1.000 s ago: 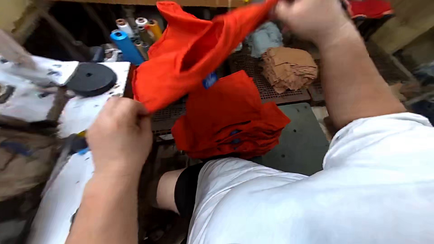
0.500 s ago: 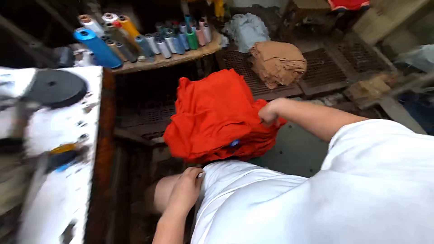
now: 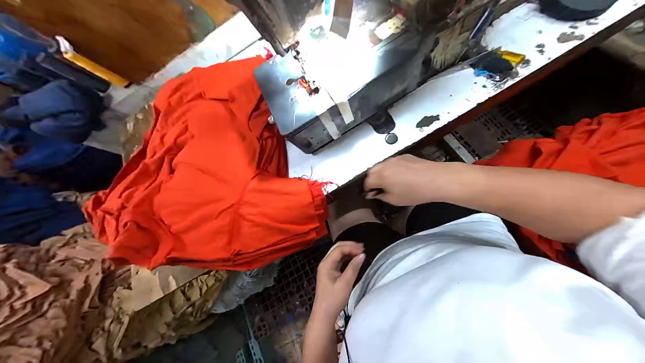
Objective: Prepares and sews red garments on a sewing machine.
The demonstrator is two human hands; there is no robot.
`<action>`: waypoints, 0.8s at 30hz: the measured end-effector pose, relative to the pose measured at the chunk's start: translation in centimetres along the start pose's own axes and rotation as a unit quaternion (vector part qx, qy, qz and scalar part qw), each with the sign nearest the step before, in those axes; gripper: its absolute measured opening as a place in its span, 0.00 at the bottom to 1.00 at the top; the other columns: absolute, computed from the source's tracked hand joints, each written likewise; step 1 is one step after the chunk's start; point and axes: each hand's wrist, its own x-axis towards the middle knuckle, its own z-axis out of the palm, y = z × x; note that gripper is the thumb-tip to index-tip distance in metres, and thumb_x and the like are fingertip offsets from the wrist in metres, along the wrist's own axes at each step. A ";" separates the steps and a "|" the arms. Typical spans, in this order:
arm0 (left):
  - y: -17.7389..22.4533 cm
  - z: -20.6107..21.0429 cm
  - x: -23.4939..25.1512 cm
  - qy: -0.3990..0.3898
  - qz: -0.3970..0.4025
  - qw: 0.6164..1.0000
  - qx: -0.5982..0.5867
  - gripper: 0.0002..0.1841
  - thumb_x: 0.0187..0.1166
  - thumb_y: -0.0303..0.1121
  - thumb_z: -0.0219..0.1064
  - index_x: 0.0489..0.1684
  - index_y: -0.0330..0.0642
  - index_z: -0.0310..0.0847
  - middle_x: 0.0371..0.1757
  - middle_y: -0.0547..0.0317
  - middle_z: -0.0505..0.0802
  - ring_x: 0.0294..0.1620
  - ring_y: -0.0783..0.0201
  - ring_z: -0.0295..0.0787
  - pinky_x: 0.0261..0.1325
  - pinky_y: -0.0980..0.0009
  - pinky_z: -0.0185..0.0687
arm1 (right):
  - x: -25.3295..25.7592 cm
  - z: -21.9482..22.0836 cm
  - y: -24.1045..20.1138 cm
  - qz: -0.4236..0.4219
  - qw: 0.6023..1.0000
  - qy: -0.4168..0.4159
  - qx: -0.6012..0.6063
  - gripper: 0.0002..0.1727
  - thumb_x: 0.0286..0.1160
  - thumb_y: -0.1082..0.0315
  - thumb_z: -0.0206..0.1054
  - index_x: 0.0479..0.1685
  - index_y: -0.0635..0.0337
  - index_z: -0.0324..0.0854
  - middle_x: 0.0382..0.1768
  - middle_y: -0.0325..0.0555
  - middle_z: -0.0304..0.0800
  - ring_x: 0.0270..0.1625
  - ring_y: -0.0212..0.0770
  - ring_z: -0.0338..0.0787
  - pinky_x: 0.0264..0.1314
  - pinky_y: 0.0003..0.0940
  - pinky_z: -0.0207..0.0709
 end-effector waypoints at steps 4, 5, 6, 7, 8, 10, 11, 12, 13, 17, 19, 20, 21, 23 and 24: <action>0.6 -1.3 -3.2 0.084 0.042 0.995 0.015 0.03 0.78 0.31 0.72 0.41 0.44 0.89 0.51 0.59 0.95 0.60 0.60 0.93 0.66 0.63 0.90 | 9.9 -0.8 -4.2 -0.021 0.999 0.007 0.030 0.13 0.86 0.60 0.63 0.49 0.58 0.90 0.46 0.51 0.91 0.54 0.51 0.90 0.54 0.54 0.83; 0.7 -1.4 -3.3 0.085 0.059 0.994 0.023 0.03 0.79 0.31 0.72 0.42 0.45 0.89 0.51 0.59 0.95 0.60 0.59 0.92 0.66 0.62 0.90 | 12.0 -0.6 -4.5 0.009 0.999 -0.011 0.033 0.15 0.87 0.58 0.63 0.52 0.59 0.89 0.51 0.52 0.90 0.59 0.53 0.89 0.58 0.56 0.82; 1.0 -1.5 -3.3 0.083 0.073 0.993 0.032 0.03 0.79 0.31 0.72 0.42 0.45 0.89 0.52 0.59 0.94 0.61 0.60 0.92 0.66 0.63 0.90 | 13.9 0.0 -4.5 0.035 0.998 -0.020 0.039 0.16 0.86 0.57 0.64 0.54 0.60 0.88 0.53 0.54 0.90 0.61 0.55 0.89 0.59 0.59 0.82; 1.4 -1.6 -3.0 0.079 0.086 0.992 0.043 0.03 0.79 0.31 0.72 0.43 0.44 0.89 0.53 0.59 0.94 0.61 0.60 0.92 0.66 0.64 0.90 | 15.2 0.6 -4.2 0.052 0.997 -0.026 0.054 0.16 0.85 0.57 0.66 0.55 0.62 0.87 0.55 0.57 0.89 0.62 0.58 0.88 0.61 0.62 0.82; 1.9 -1.8 -2.7 0.076 0.098 0.991 0.057 0.03 0.79 0.30 0.72 0.44 0.44 0.89 0.54 0.59 0.94 0.61 0.61 0.92 0.65 0.65 0.90 | 15.9 1.0 -4.0 0.054 0.996 -0.021 0.073 0.15 0.84 0.59 0.68 0.55 0.63 0.87 0.54 0.58 0.90 0.62 0.58 0.89 0.61 0.62 0.81; 2.8 -2.6 -1.9 0.092 0.120 0.984 0.090 0.05 0.77 0.29 0.74 0.46 0.45 0.89 0.54 0.60 0.94 0.60 0.63 0.92 0.63 0.67 0.91 | 15.9 1.2 -3.6 0.033 0.995 0.009 0.092 0.12 0.82 0.62 0.69 0.52 0.62 0.87 0.51 0.55 0.90 0.59 0.56 0.89 0.60 0.60 0.82; 3.2 -3.0 -1.3 0.114 0.128 0.978 0.116 0.06 0.76 0.30 0.75 0.46 0.45 0.90 0.52 0.61 0.94 0.56 0.66 0.93 0.59 0.70 0.93 | 15.4 1.3 -3.7 0.019 0.995 0.032 0.097 0.11 0.81 0.62 0.70 0.49 0.61 0.88 0.49 0.54 0.90 0.58 0.54 0.89 0.59 0.58 0.82; 3.6 -3.4 -0.5 0.145 0.136 0.967 0.158 0.06 0.75 0.32 0.76 0.44 0.44 0.89 0.48 0.62 0.94 0.50 0.69 0.93 0.54 0.73 0.93 | 14.6 1.3 -4.1 0.006 0.993 0.052 0.107 0.10 0.80 0.63 0.70 0.47 0.60 0.89 0.47 0.51 0.89 0.55 0.52 0.89 0.57 0.56 0.83; 4.1 -3.8 0.5 0.181 0.138 0.949 0.218 0.08 0.72 0.35 0.78 0.40 0.42 0.89 0.43 0.62 0.93 0.45 0.72 0.92 0.49 0.76 0.93 | 13.7 1.3 -4.9 -0.010 0.989 0.072 0.127 0.09 0.78 0.63 0.71 0.43 0.59 0.90 0.43 0.48 0.88 0.51 0.48 0.89 0.52 0.52 0.84; 7.3 -4.0 5.5 0.265 0.120 0.858 0.423 0.28 0.62 0.51 0.78 0.45 0.32 0.85 0.43 0.47 0.91 0.46 0.61 0.90 0.49 0.65 0.87 | 10.5 -0.7 -8.2 -0.081 0.947 0.084 0.298 0.11 0.80 0.65 0.66 0.33 0.62 0.85 0.31 0.44 0.84 0.38 0.36 0.84 0.42 0.36 0.77; 9.1 -3.0 7.3 0.262 0.182 0.858 0.401 0.15 0.65 0.37 0.75 0.39 0.33 0.86 0.37 0.53 0.91 0.40 0.67 0.90 0.46 0.73 0.87 | 8.3 -2.6 -7.9 -0.078 0.928 0.098 0.352 0.11 0.82 0.65 0.65 0.33 0.61 0.82 0.28 0.41 0.82 0.33 0.30 0.82 0.38 0.29 0.75; 10.0 -2.3 7.6 0.229 0.212 0.881 0.357 0.09 0.69 0.32 0.73 0.37 0.34 0.87 0.35 0.56 0.92 0.37 0.72 0.90 0.44 0.77 0.88 | 6.9 -3.7 -7.2 -0.072 0.919 0.102 0.373 0.10 0.82 0.65 0.65 0.33 0.60 0.82 0.27 0.39 0.82 0.31 0.28 0.81 0.35 0.26 0.76; 10.8 -1.4 7.7 0.178 0.229 0.908 0.304 0.06 0.73 0.29 0.72 0.37 0.35 0.88 0.35 0.58 0.93 0.37 0.75 0.91 0.44 0.79 0.89 | 5.2 -4.7 -6.2 -0.066 0.912 0.095 0.392 0.10 0.82 0.65 0.67 0.33 0.60 0.82 0.25 0.37 0.81 0.27 0.26 0.80 0.30 0.23 0.75; 11.5 0.3 7.7 0.064 0.233 0.943 0.230 0.07 0.80 0.30 0.69 0.38 0.35 0.90 0.37 0.59 0.94 0.40 0.76 0.90 0.48 0.80 0.89 | 1.8 -5.5 -3.7 -0.062 0.897 0.054 0.434 0.09 0.78 0.65 0.70 0.30 0.57 0.81 0.18 0.31 0.79 0.17 0.21 0.75 0.18 0.16 0.68; 11.3 0.9 7.7 0.021 0.220 0.949 0.225 0.09 0.82 0.32 0.68 0.38 0.37 0.91 0.38 0.60 0.94 0.41 0.76 0.90 0.49 0.79 0.88 | 0.2 -5.3 -2.0 -0.055 0.895 0.024 0.442 0.09 0.76 0.64 0.71 0.29 0.57 0.82 0.17 0.30 0.79 0.16 0.19 0.75 0.17 0.15 0.68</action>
